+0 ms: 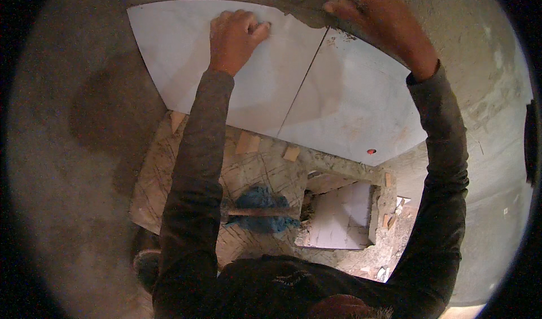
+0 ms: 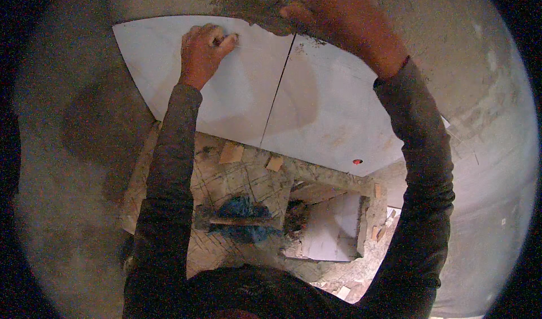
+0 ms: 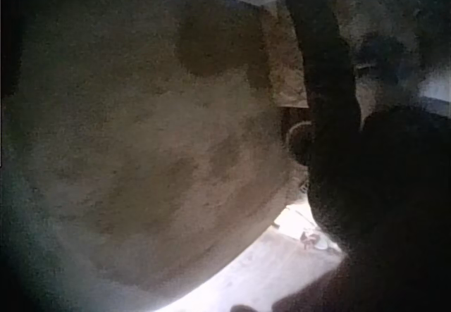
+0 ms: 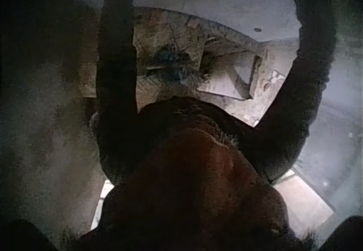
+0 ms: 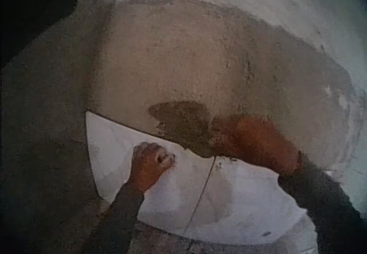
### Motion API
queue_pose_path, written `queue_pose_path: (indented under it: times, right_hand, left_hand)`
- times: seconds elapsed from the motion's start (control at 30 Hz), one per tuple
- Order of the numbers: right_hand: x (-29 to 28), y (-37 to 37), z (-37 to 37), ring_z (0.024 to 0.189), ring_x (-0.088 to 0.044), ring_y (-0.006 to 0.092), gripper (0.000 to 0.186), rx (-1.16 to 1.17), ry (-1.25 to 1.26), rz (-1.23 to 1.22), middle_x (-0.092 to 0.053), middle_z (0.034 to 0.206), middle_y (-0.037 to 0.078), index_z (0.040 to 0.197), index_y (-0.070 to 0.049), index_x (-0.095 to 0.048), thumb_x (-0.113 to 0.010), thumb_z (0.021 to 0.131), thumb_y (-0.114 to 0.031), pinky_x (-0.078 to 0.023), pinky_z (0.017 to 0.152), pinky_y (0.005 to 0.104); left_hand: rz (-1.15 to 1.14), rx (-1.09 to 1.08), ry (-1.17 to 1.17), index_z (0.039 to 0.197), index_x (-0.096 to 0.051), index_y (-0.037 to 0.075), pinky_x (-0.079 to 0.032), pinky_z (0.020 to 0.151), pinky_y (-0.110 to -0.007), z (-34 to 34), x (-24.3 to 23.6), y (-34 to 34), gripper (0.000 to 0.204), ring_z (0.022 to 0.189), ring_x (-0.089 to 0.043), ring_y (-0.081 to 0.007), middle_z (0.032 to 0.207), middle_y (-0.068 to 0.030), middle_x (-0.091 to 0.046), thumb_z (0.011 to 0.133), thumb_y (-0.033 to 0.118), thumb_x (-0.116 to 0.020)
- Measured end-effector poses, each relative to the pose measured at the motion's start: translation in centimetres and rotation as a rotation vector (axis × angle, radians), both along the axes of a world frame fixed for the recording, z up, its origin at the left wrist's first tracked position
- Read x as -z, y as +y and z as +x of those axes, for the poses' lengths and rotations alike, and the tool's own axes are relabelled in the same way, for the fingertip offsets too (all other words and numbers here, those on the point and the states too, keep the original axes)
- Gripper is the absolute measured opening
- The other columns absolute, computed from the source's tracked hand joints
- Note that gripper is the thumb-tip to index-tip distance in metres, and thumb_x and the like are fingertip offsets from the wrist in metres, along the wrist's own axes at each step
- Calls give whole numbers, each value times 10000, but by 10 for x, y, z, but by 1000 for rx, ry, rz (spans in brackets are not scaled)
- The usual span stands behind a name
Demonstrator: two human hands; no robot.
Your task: The person places white tiles against a wall, striking them with a mallet to set them in place, measures the wall with a tape measure, and applies mortar with a trowel.
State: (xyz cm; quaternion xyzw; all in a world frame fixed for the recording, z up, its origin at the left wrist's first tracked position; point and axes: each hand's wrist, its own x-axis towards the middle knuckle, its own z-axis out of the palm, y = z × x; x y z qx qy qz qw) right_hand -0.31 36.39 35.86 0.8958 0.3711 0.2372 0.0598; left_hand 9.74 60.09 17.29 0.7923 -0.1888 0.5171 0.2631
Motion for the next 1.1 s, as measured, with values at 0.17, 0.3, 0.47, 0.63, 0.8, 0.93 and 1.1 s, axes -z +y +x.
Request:
queue_pose_path:
  times: [0.17,0.3,0.47,0.63,0.8,0.93,1.1]
  right_hand:
    - [-8,14,-11,905,-684,362,282,77,109,-22,-700,976,182,1052,-35,-653,-609,1008,-310,-518,789,459]
    - [18,-6,25,969,-690,360,290,-92,-63,12,-714,1027,187,1130,-45,-676,-603,1011,-299,-532,839,467]
    - [16,-4,14,973,-695,383,356,-41,-159,-46,-712,1094,188,1243,-76,-649,-631,993,-330,-549,835,470]
    - [45,-55,-32,831,-709,349,417,83,-476,-85,-690,1132,125,1328,-166,-616,-696,951,-326,-570,681,438]
    - [74,-87,-53,811,-710,290,355,179,-466,-247,-657,1053,87,1287,-225,-592,-670,956,-325,-590,660,416]
    - [77,-86,-50,811,-711,295,354,190,-472,-238,-659,1072,87,1289,-228,-576,-661,957,-313,-586,647,428]
    - [50,-68,-36,817,-704,330,345,236,-412,-160,-674,1059,106,1263,-167,-630,-673,960,-326,-572,665,435]
  left_hand:
    - [5,10,22,683,-593,85,-408,798,-475,0,-1,-4,348,818,-571,-318,753,-62,-628,851,344,-754]
    - [3,19,-41,683,-595,86,-405,791,-473,1,-1,-4,344,807,-568,-315,756,-57,-628,853,340,-752]
    - [25,4,7,692,-602,87,-409,796,-475,0,0,4,331,803,-564,-321,760,-61,-628,855,334,-751]
    - [23,10,9,695,-602,90,-410,793,-480,-2,1,4,321,808,-567,-319,764,-66,-630,854,323,-753]
    - [18,0,-5,696,-601,97,-411,798,-482,0,0,0,319,824,-573,-321,764,-62,-626,854,329,-752]
    - [29,7,-16,709,-600,96,-404,793,-480,3,1,0,327,834,-567,-317,784,-61,-628,860,347,-746]
    - [31,7,31,731,-593,93,-387,805,-470,4,3,2,354,848,-554,-310,813,-69,-621,881,387,-720]
